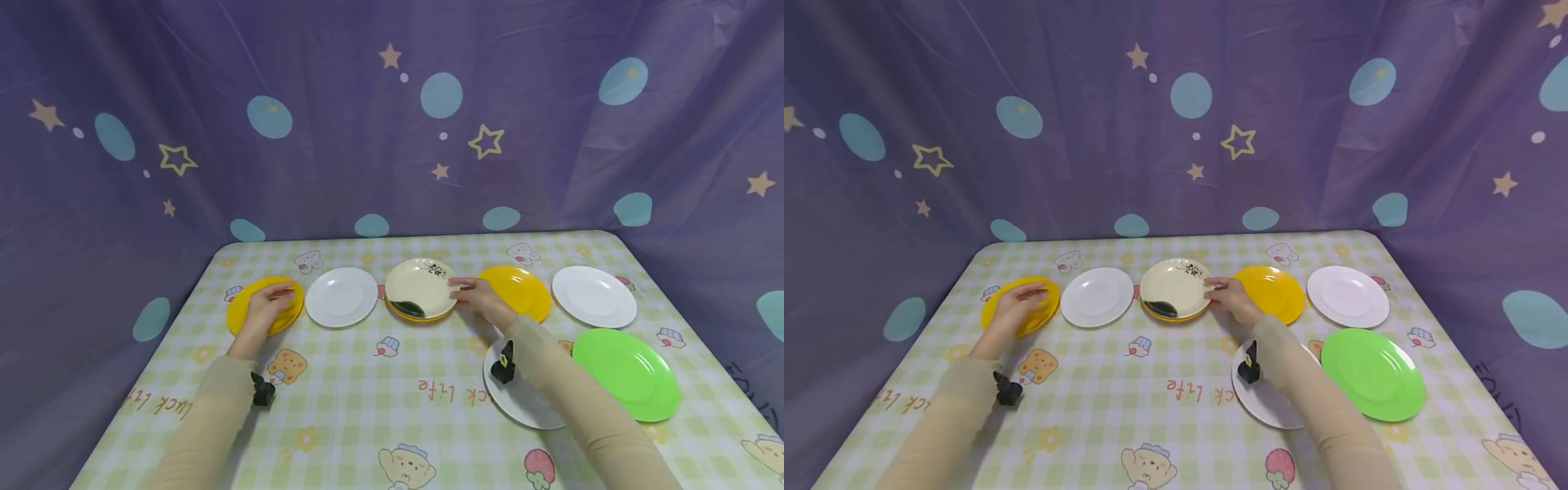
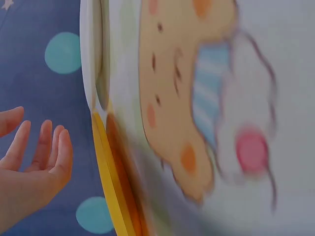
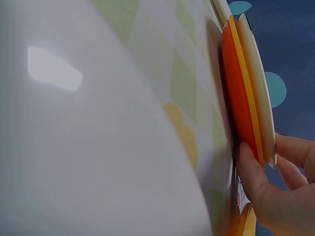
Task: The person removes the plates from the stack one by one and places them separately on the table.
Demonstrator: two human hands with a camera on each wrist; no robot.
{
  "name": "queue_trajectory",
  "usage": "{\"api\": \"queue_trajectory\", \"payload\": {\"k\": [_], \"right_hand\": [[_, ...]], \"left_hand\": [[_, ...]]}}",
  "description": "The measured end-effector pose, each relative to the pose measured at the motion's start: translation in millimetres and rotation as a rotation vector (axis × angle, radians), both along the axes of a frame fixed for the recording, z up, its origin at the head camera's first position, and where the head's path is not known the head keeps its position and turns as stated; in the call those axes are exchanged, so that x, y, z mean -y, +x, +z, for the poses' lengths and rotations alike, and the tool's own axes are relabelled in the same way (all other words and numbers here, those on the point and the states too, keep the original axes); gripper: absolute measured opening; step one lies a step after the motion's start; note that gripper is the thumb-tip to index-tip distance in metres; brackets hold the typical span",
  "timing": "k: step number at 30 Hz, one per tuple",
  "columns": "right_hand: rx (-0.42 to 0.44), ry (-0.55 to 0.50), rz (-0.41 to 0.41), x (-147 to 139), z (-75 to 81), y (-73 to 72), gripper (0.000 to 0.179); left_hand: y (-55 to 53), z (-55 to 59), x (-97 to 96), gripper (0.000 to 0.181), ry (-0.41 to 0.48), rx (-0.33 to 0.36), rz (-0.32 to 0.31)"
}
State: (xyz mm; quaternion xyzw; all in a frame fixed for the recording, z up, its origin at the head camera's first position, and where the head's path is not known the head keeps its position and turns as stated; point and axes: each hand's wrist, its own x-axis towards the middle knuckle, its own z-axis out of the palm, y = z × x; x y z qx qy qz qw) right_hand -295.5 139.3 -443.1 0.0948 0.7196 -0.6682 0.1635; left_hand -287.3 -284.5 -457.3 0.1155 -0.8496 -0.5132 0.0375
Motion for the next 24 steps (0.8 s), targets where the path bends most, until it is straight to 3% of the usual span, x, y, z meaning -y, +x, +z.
{"api": "queue_trajectory", "payload": {"k": [4, 8, 14, 19, 24], "right_hand": [[0.006, 0.007, 0.002, 0.2, 1.6, 0.4, 0.042], [0.005, 0.004, 0.002, 0.6, 3.4, 1.5, 0.043], [-0.001, -0.013, 0.002, 0.3, 2.9, 1.7, 0.043], [0.004, -0.018, -0.004, 1.1, 3.7, 1.9, 0.043], [-0.001, -0.017, 0.006, 0.8, 3.3, 1.8, 0.043]], "left_hand": [[15.6, 24.8, -26.0, 0.037, 0.058, -0.001, -0.093], [23.0, 38.4, -50.1, 0.037, 0.089, 0.018, -0.116], [23.4, 43.7, -75.3, 0.036, 0.165, -0.015, -0.218], [15.6, 39.4, -90.0, 0.034, 0.191, -0.014, -0.255], [17.1, 47.0, -107.3, 0.033, 0.208, 0.000, -0.281]]}}
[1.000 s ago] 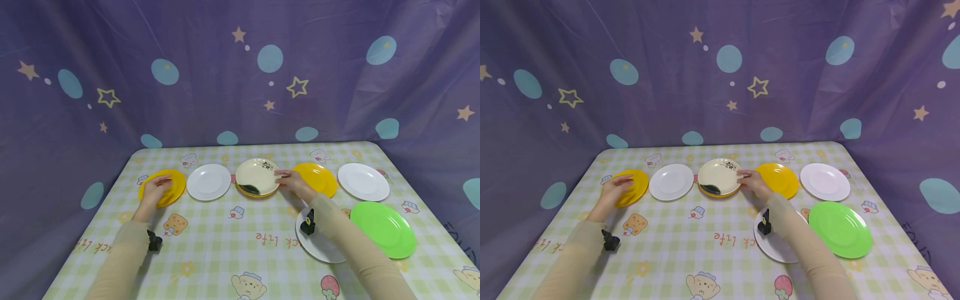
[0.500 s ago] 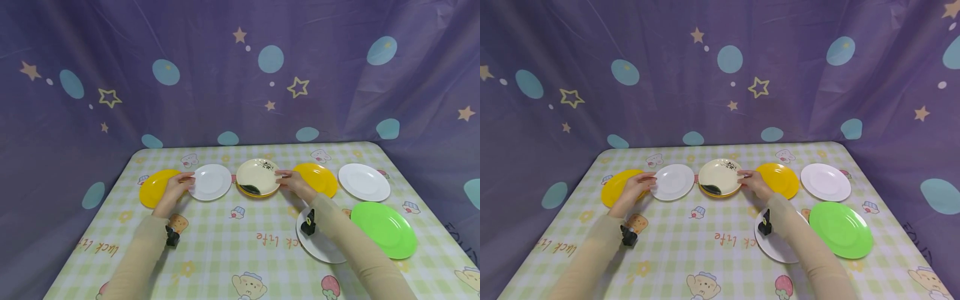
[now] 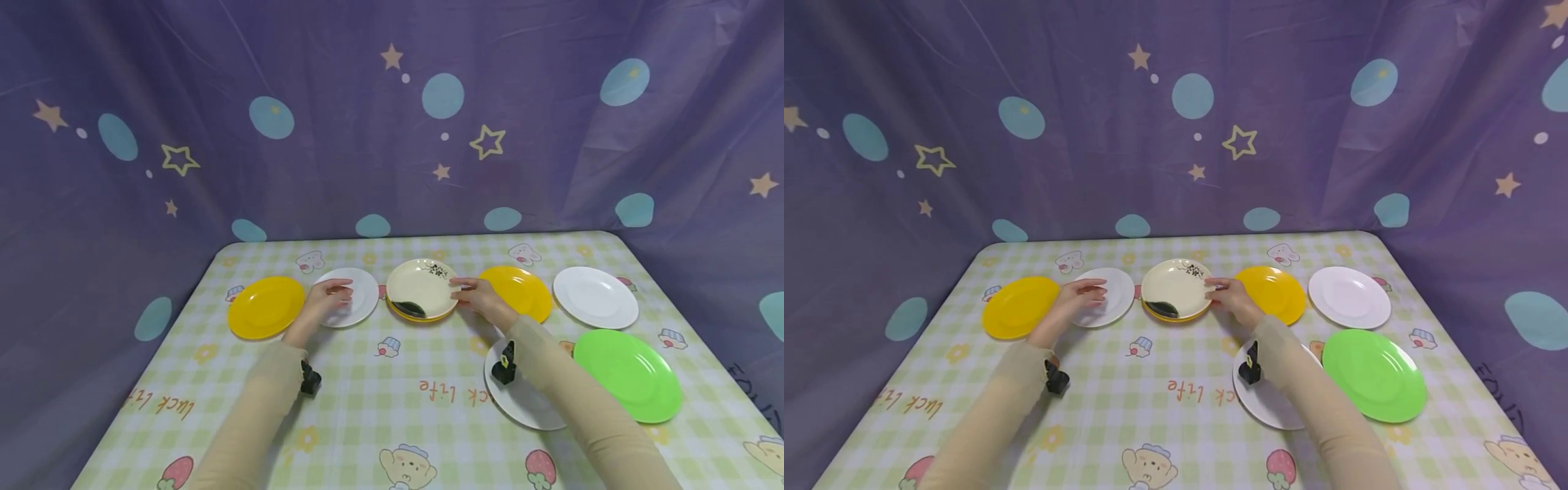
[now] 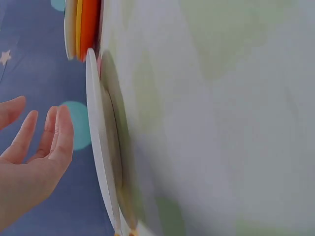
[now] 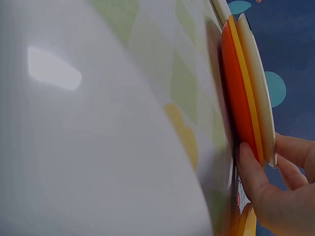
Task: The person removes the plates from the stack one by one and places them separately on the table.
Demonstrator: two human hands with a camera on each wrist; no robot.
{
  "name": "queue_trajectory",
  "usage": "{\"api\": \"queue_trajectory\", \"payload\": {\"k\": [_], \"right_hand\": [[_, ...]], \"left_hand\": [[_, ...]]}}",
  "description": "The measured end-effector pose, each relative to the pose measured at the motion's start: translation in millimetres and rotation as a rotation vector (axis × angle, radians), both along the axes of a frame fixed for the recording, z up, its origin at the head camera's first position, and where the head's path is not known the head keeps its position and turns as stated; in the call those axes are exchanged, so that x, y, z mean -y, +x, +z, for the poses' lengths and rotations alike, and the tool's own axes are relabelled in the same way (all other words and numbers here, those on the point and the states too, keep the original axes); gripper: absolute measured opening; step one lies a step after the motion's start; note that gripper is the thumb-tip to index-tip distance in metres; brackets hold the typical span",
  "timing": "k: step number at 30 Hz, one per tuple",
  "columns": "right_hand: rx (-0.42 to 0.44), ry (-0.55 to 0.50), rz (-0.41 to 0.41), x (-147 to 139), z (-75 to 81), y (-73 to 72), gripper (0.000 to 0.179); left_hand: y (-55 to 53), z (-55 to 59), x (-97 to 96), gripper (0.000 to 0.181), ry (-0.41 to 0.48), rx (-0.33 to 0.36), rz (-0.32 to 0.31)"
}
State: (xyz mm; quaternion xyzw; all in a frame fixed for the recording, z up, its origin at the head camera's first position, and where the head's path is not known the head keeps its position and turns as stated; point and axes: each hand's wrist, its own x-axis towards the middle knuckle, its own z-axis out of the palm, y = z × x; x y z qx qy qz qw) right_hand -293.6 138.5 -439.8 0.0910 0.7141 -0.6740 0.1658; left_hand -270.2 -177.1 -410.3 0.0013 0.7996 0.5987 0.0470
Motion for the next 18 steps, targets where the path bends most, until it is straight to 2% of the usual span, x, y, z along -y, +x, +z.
{"api": "queue_trajectory", "payload": {"k": [2, 4, 6, 8, 9, 10, 11, 12, 15, 17, 18], "right_hand": [[-0.001, 0.003, -0.003, -0.1, -0.5, -0.1, 0.043], [-0.007, 0.005, -0.003, -0.2, -1.0, -0.1, 0.043], [-0.011, 0.004, 0.001, -0.3, -1.5, 0.2, 0.043], [-0.023, -0.001, 0.012, -1.0, -2.1, 0.5, 0.044], [-0.027, -0.009, 0.016, -1.3, -2.3, 0.7, 0.044], [-0.032, -0.013, 0.022, -1.6, -2.5, 0.8, 0.044], [-0.031, -0.018, 0.020, -1.8, -2.6, 0.9, 0.044], [-0.033, -0.024, 0.021, -2.0, -2.7, 1.0, 0.044], [-0.033, -0.022, 0.018, -2.2, -2.6, 1.3, 0.043], [-0.033, -0.015, 0.017, -2.2, -2.8, 1.2, 0.044], [-0.034, -0.010, 0.018, -2.2, -3.1, 1.0, 0.044]], "left_hand": [[1.7, 4.8, -8.4, 0.032, 0.002, 0.009, -0.009], [-0.1, 3.9, -15.2, 0.033, 0.000, 0.015, -0.023], [-4.3, -2.6, -20.4, 0.033, -0.007, -0.005, -0.048], [-11.2, -13.8, -22.7, 0.033, 0.011, -0.026, -0.080], [-22.6, -30.2, -20.0, 0.033, 0.044, -0.061, -0.110], [-31.4, -42.3, -18.6, 0.033, 0.060, -0.070, -0.132], [-43.9, -59.1, -15.9, 0.032, 0.081, -0.089, -0.148], [-58.3, -78.6, -11.5, 0.032, 0.121, -0.119, -0.187], [-99.7, -133.8, -1.6, 0.031, 0.173, -0.156, -0.218], [-113.5, -152.9, -0.4, 0.032, 0.160, -0.150, -0.203], [-116.2, -156.3, -1.4, 0.033, 0.150, -0.132, -0.194]]}}
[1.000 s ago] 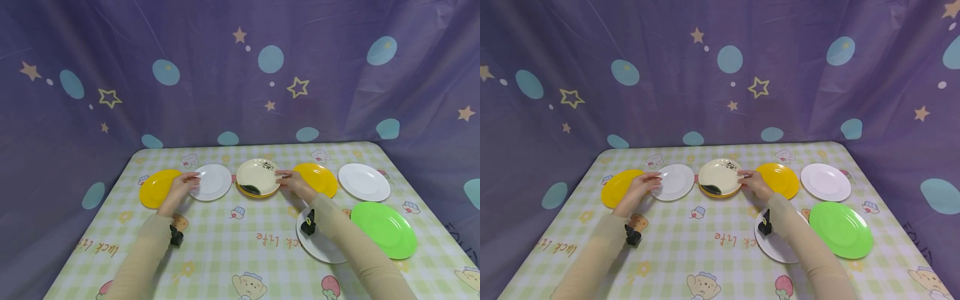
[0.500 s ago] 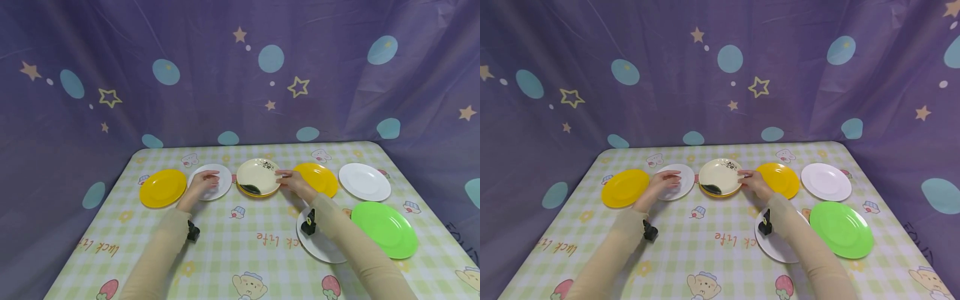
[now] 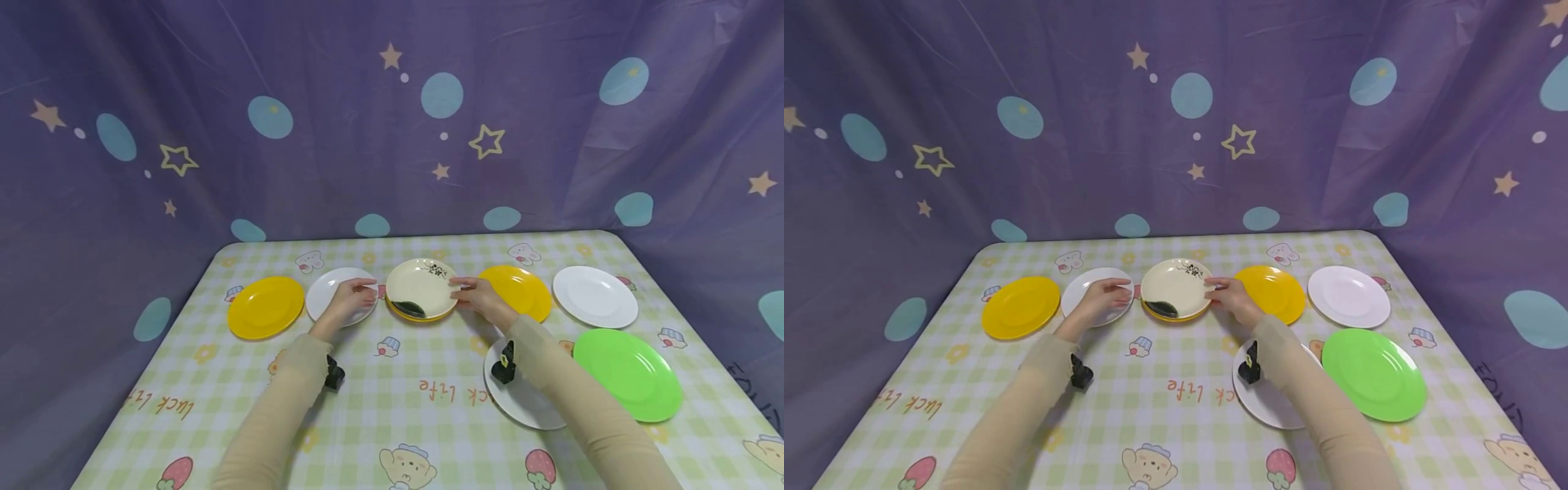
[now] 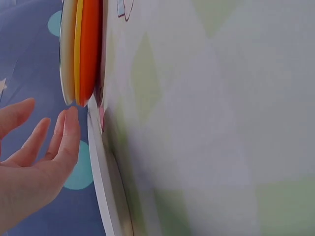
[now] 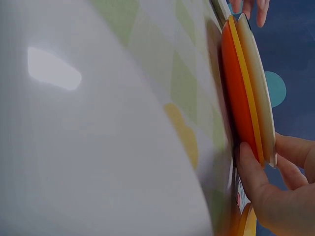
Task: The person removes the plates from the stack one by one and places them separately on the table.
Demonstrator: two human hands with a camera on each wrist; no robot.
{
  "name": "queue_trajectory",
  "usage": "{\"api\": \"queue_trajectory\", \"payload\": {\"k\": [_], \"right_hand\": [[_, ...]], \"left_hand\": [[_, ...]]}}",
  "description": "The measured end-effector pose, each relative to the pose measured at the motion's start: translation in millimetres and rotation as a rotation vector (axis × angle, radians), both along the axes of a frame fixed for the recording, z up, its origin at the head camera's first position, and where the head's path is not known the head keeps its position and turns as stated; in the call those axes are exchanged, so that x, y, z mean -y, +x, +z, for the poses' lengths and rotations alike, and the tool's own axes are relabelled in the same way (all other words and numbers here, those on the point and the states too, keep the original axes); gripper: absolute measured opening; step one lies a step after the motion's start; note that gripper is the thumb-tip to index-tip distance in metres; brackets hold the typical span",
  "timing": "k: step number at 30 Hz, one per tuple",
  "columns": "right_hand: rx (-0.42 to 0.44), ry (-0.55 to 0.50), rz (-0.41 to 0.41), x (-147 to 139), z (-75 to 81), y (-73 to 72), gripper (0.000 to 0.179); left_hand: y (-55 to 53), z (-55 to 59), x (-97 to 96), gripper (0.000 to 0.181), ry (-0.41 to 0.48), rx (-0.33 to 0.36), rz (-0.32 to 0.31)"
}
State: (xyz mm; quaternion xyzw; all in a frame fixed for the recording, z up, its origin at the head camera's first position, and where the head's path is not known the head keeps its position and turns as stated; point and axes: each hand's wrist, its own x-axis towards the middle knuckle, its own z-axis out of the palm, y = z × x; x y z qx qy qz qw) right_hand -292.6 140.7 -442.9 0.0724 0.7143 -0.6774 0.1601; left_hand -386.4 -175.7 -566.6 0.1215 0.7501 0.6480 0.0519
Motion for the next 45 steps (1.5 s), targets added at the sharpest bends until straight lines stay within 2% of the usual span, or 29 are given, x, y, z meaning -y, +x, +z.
{"api": "queue_trajectory", "payload": {"k": [2, 4, 5, 9, 14, 17, 19, 21, 24, 27, 28, 29, 30, 31, 32, 33, 35, 36, 37, 38, 40, 41, 44, 45], "right_hand": [[0.000, 0.006, -0.002, 0.1, -0.2, -0.5, 0.044], [-0.001, 0.009, 0.000, 0.0, -0.6, -0.9, 0.044], [-0.002, 0.007, 0.002, -0.2, -0.6, -1.0, 0.044], [0.001, -0.001, 0.011, -0.6, -0.7, -0.8, 0.043], [0.003, -0.011, 0.015, -0.5, 0.0, 0.1, 0.042], [0.000, -0.010, 0.019, -0.5, 0.2, 1.1, 0.043], [-0.004, -0.011, 0.024, -0.6, 0.5, 2.1, 0.043], [-0.011, -0.010, 0.033, -0.9, 0.8, 3.0, 0.043], [-0.022, -0.019, 0.041, -1.3, 0.7, 3.7, 0.042], [-0.032, -0.018, 0.047, -1.8, 0.3, 3.7, 0.042], [-0.038, -0.013, 0.051, -2.0, 0.1, 3.6, 0.042], [-0.042, -0.006, 0.055, -2.2, 0.0, 3.5, 0.042], [-0.046, 0.002, 0.060, -2.5, 0.1, 3.6, 0.042], [-0.048, 0.007, 0.062, -2.4, 0.3, 3.7, 0.042], [-0.051, 0.016, 0.065, -2.4, 0.5, 3.7, 0.042], [-0.053, 0.026, 0.068, -2.4, 0.6, 3.8, 0.042], [-0.046, 0.019, 0.062, -2.0, 0.7, 4.1, 0.042], [-0.045, 0.014, 0.058, -1.9, 0.6, 4.2, 0.041], [-0.043, 0.006, 0.054, -1.5, 0.3, 4.1, 0.041], [-0.041, -0.002, 0.051, -1.3, -0.1, 3.9, 0.042], [-0.037, -0.023, 0.042, -1.0, -0.4, 3.7, 0.042], [-0.040, -0.028, 0.042, -1.1, -0.6, 3.6, 0.042], [-0.041, -0.013, 0.046, -1.5, -0.4, 3.3, 0.042], [-0.041, -0.005, 0.048, -1.8, -0.4, 3.3, 0.042]], "left_hand": [[1.2, 2.9, -4.9, 0.036, -0.021, 0.051, 0.032], [1.8, 4.2, -9.2, 0.037, -0.019, 0.070, 0.041], [5.2, 9.3, -12.4, 0.038, -0.018, 0.099, 0.047], [8.1, 11.5, -19.4, 0.036, 0.022, 0.080, 0.039], [11.3, 15.6, -27.5, 0.035, 0.020, 0.094, 0.053], [21.1, 28.9, -37.8, 0.036, -0.048, 0.139, 0.113], [22.2, 30.3, -40.5, 0.037, -0.051, 0.140, 0.118], [23.1, 31.7, -44.0, 0.038, -0.079, 0.172, 0.148], [16.1, 23.4, -42.7, 0.037, -0.012, 0.113, 0.132], [33.0, 50.3, -52.1, 0.039, -0.069, 0.155, 0.179], [42.7, 65.1, -55.4, 0.038, -0.079, 0.157, 0.188], [48.7, 75.2, -59.3, 0.038, -0.103, 0.177, 0.206], [49.3, 75.2, -59.1, 0.039, -0.085, 0.168, 0.196], [48.4, 76.1, -61.0, 0.040, -0.120, 0.197, 0.214], [41.8, 65.6, -59.5, 0.040, -0.102, 0.183, 0.211], [28.0, 45.7, -54.8, 0.042, -0.075, 0.166, 0.191], [-11.3, -7.9, -44.8, 0.048, -0.042, 0.150, 0.177], [-22.6, -23.9, -42.0, 0.050, -0.033, 0.136, 0.164], [-30.7, -32.8, -42.3, 0.051, -0.063, 0.156, 0.188], [-35.6, -40.4, -41.1, 0.051, -0.045, 0.140, 0.185], [-22.6, -23.1, -47.4, 0.048, -0.079, 0.158, 0.210], [-6.9, -1.8, -52.1, 0.047, -0.089, 0.162, 0.213], [20.5, 36.3, -60.9, 0.043, -0.090, 0.184, 0.228], [26.4, 45.3, -63.1, 0.043, -0.100, 0.202, 0.236]]}}
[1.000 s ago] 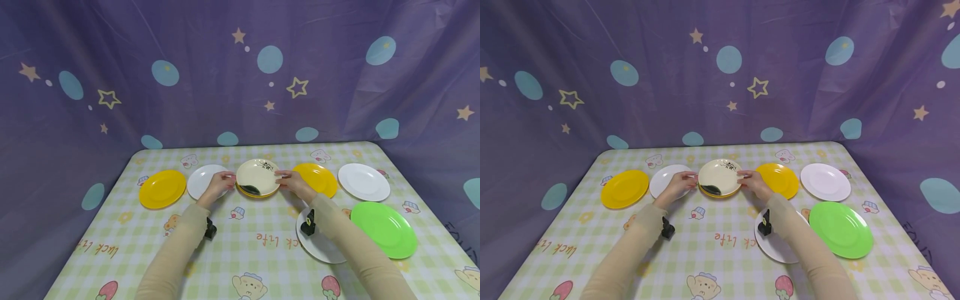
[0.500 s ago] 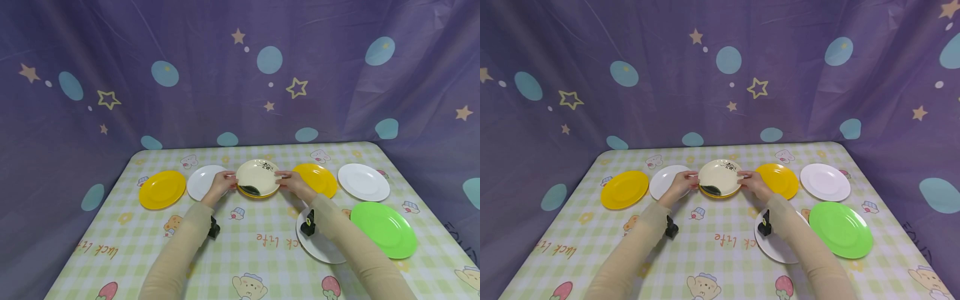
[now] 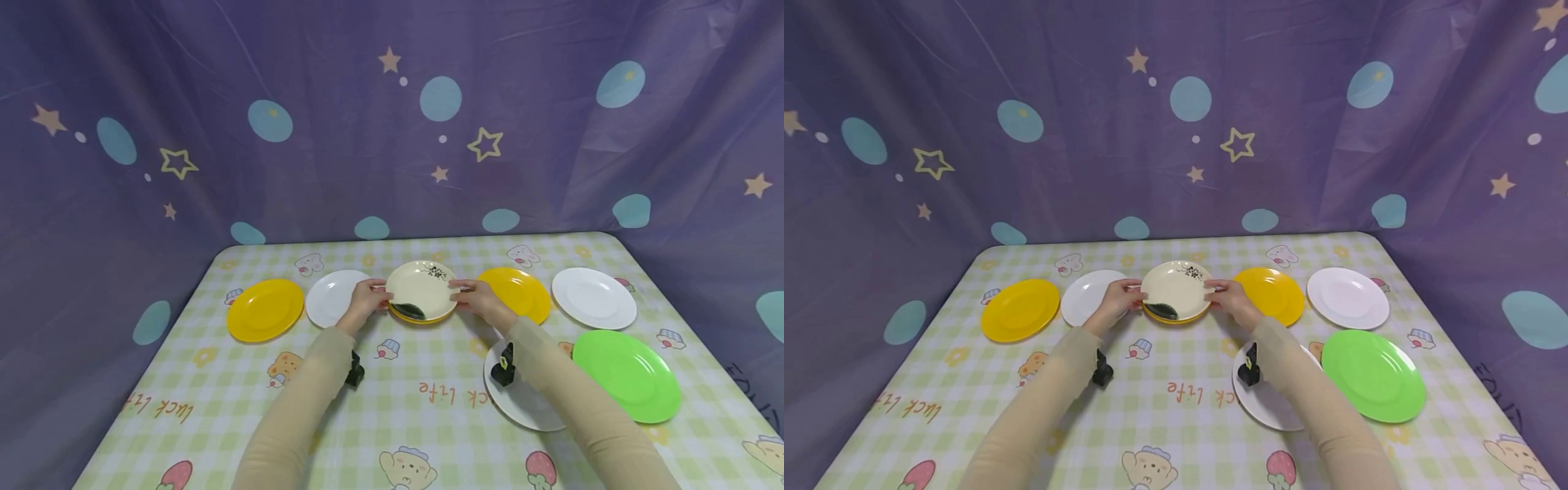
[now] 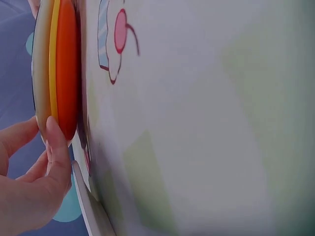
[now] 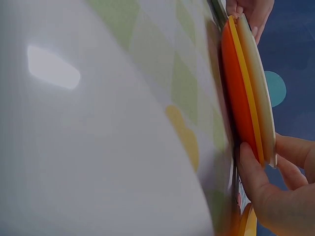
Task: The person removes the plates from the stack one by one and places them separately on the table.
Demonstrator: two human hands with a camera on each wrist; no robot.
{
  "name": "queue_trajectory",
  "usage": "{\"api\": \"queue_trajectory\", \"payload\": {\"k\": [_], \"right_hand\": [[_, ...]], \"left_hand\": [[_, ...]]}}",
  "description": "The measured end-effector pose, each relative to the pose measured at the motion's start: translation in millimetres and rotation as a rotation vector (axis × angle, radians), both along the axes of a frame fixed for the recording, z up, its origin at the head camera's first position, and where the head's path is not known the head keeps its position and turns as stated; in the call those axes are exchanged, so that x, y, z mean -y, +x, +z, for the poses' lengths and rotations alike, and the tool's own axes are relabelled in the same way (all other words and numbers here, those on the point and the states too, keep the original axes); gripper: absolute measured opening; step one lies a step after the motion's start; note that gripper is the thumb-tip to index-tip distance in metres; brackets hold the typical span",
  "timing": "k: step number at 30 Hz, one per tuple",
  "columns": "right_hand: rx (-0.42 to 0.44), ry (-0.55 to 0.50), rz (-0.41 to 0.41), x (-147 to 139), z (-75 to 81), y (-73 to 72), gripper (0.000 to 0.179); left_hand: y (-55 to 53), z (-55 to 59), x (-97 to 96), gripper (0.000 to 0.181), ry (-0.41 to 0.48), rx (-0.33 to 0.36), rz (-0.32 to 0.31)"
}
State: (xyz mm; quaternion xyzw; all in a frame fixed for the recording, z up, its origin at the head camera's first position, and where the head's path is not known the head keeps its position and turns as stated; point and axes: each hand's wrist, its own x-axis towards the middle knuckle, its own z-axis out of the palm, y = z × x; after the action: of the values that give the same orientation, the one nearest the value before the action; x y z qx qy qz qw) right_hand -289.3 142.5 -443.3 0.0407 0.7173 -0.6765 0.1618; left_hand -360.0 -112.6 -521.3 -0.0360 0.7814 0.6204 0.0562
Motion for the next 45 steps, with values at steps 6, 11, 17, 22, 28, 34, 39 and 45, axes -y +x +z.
{"api": "queue_trajectory", "payload": {"k": [6, 11, 17, 22, 28, 34, 39, 45], "right_hand": [[0.000, 0.023, 0.007, -0.4, -0.1, -0.2, 0.042], [0.020, -0.005, -0.008, 0.2, -0.2, -0.4, 0.042], [0.013, -0.023, -0.017, 1.1, 0.6, 0.3, 0.042], [0.013, -0.026, -0.035, 2.3, 0.7, 0.9, 0.043], [0.028, -0.012, -0.041, 2.4, 0.2, 1.4, 0.047], [0.051, -0.002, -0.058, 2.1, -1.8, -1.1, 0.048], [0.072, -0.020, -0.057, 1.7, 0.7, -0.2, 0.049], [0.028, -0.042, -0.008, 0.3, 0.1, 2.9, 0.048]], "left_hand": [[-19.0, -22.8, 2.3, 0.045, 0.019, -0.008, 0.033], [6.9, 13.6, -6.5, 0.043, -0.007, 0.010, 0.061], [45.5, 68.8, -17.4, 0.043, -0.042, 0.077, 0.077], [9.9, 10.9, -1.5, 0.041, 0.056, -0.014, 0.001], [-11.7, -23.1, 7.1, 0.040, 0.091, -0.022, -0.018], [-2.2, -12.0, 6.3, 0.042, 0.090, -0.004, -0.013], [45.4, 51.1, -4.3, 0.044, 0.082, 0.051, 0.045], [81.9, 102.6, -6.3, 0.047, 0.171, 0.127, 0.061]]}}
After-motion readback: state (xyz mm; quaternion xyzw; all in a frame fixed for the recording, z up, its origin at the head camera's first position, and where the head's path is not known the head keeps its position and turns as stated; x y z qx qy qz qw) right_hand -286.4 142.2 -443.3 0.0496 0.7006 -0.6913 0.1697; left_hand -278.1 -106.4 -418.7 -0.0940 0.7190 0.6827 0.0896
